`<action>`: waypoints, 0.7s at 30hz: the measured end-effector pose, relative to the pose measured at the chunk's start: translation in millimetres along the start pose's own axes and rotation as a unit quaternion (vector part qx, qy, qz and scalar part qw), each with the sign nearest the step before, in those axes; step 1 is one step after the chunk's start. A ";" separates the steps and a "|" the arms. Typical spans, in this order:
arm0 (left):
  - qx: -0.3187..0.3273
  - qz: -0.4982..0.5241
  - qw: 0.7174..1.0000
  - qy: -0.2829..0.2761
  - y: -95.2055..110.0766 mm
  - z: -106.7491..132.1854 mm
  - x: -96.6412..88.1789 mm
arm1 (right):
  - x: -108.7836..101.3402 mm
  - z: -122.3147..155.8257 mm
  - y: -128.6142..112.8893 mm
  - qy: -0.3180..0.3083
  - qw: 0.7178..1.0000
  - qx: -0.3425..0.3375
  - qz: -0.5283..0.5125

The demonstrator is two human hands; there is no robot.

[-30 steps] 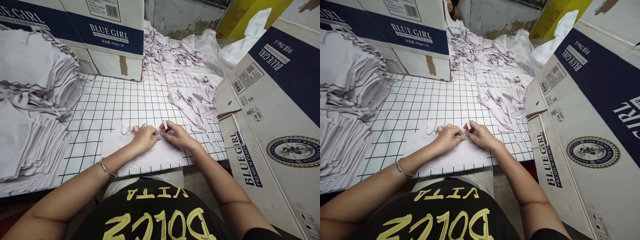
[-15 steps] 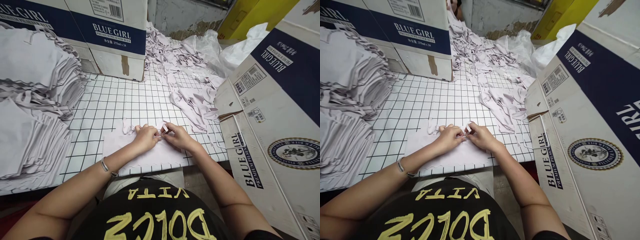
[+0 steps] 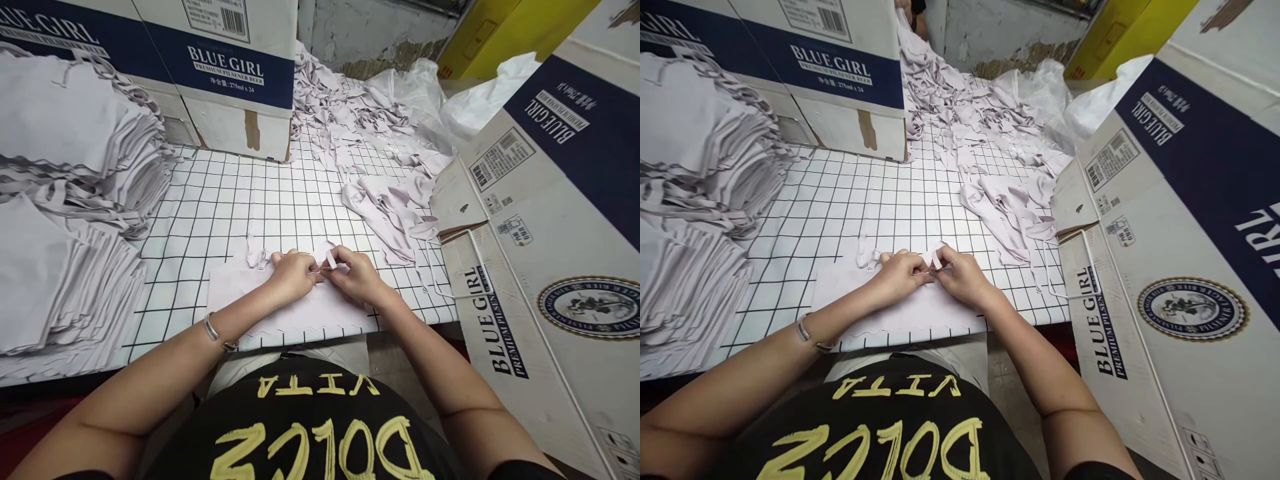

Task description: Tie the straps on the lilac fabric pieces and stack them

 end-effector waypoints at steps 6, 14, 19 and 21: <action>0.003 0.005 1.000 -0.001 0.2 -0.8 -0.5 | 5.9 7.7 20.3 0.061 0.979 0.117 -0.158; 0.020 0.005 1.000 0.001 4.5 -0.7 -1.5 | 11.2 7.6 29.0 0.070 0.953 0.173 -0.237; -0.012 0.037 0.999 -0.009 1.8 -0.3 -5.2 | 10.3 5.1 33.7 0.034 0.951 0.191 -0.242; -0.020 0.037 0.999 -0.004 0.8 -0.2 -7.0 | 11.4 4.5 33.9 0.027 0.945 0.195 -0.260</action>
Point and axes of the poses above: each hand's wrist, its own z-axis away from the middle knuckle, its own x-axis out of the palm, y = z × x, the point moved 6 cm from there along -z, towards the middle knuckle, and after that the axes turned 13 degrees about y, right-handed, at the moved point
